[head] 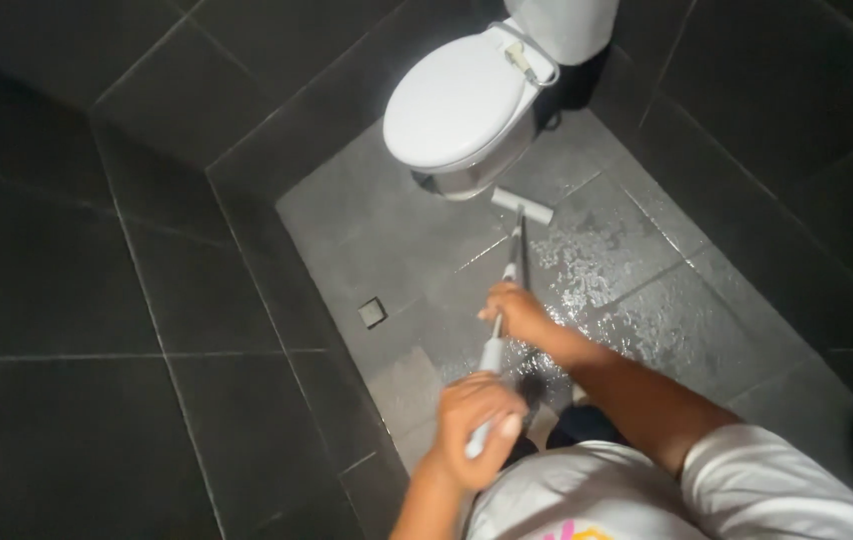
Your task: The person uses a squeegee to push water across a tiled floor toward a drain, working in a small space between a toilet and a sink.
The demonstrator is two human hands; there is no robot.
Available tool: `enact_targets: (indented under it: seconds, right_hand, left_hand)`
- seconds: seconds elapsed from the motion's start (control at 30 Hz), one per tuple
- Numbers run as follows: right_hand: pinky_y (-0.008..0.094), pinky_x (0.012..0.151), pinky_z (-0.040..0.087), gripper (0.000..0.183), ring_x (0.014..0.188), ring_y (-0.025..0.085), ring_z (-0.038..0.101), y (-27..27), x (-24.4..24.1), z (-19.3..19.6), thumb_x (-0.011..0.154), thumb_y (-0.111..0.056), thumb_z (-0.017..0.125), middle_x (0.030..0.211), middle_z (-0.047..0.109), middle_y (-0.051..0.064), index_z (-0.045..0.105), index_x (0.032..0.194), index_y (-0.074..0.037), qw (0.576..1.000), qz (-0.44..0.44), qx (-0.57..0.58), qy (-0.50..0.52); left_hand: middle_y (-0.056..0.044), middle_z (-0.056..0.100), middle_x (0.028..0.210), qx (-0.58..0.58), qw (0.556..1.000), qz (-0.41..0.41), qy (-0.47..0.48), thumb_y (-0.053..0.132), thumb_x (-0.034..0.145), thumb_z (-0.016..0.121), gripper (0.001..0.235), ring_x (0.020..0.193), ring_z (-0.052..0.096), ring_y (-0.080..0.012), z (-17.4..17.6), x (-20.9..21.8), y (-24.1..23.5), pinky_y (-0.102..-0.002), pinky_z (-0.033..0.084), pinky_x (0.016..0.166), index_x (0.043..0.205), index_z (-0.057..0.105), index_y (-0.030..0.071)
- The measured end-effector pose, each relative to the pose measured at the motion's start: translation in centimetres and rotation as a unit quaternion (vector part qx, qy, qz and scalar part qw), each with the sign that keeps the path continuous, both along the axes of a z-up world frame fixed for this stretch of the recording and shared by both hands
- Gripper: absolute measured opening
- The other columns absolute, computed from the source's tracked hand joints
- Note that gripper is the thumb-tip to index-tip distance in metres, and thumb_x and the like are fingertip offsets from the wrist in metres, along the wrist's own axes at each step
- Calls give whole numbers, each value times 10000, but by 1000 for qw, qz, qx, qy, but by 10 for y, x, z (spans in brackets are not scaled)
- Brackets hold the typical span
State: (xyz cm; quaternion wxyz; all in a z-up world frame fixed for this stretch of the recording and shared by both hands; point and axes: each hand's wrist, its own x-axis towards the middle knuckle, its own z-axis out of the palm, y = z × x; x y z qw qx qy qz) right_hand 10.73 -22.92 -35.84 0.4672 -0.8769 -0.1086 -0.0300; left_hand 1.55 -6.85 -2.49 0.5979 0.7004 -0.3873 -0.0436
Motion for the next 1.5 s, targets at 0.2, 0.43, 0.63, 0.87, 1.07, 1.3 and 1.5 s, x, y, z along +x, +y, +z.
enact_targets:
  seconds: [0.2, 0.43, 0.63, 0.87, 1.07, 1.3, 1.5]
  right_hand:
    - [438, 706, 488, 309, 807, 331, 613, 67, -85, 114, 881, -262, 760, 767, 614, 118, 585, 725, -60, 995, 78, 65, -18]
    - [458, 715, 500, 262, 836, 335, 625, 63, -49, 92, 874, -259, 715, 826, 623, 106, 589, 738, -74, 999, 31, 8, 11]
    - [454, 771, 512, 280, 877, 347, 626, 70, -4, 41, 859, -245, 747, 873, 624, 113, 572, 762, -49, 997, 72, 14, 12]
    - [435, 779, 523, 238, 861, 327, 636, 144, -74, 58, 848, -243, 751, 827, 640, 122, 634, 732, -72, 989, 139, -19, 50]
    - [443, 778, 512, 221, 863, 345, 627, 180, -107, 93, 884, -224, 724, 836, 642, 106, 617, 772, -67, 975, 222, 12, -9]
    - [418, 879, 514, 114, 1000, 327, 651, 177, -37, 34, 810, -107, 738, 1030, 669, 110, 656, 879, -68, 984, 170, -16, 56]
    - [412, 923, 514, 122, 1016, 309, 646, 195, -31, -9, 823, -97, 766, 1030, 675, 112, 677, 903, -71, 973, 221, -64, 5]
  left_hand:
    - [-46, 561, 669, -42, 995, -82, -24, 239, 831, 698, 221, 603, 616, -241, 51, -16, 66, -385, 489, 589, 866, 690, 20]
    - [-67, 587, 718, -63, 996, -33, -56, 178, 717, 711, 188, 611, 564, -277, 21, -23, 55, -395, 436, 607, 793, 580, 66]
    - [-108, 621, 738, -19, 996, 72, -42, 8, 696, 660, 147, 642, 610, -342, -24, -23, 55, -405, 492, 637, 828, 598, 21]
    - [-132, 670, 777, -44, 998, 36, -17, 79, 725, 673, 111, 644, 616, -322, 26, -67, 143, -404, 491, 628, 797, 603, 31]
    - [-91, 630, 720, -73, 994, 27, -79, 156, 797, 731, 154, 600, 606, -273, 25, -89, 168, -405, 478, 606, 810, 636, 36]
    - [-53, 552, 663, -10, 994, 109, -14, 153, 836, 745, 175, 612, 571, -269, -28, -88, 148, -400, 452, 646, 782, 594, 82]
    - [-40, 525, 606, 51, 990, 134, 12, 132, 839, 720, 188, 571, 559, -254, -53, -101, 170, -401, 416, 617, 734, 568, 99]
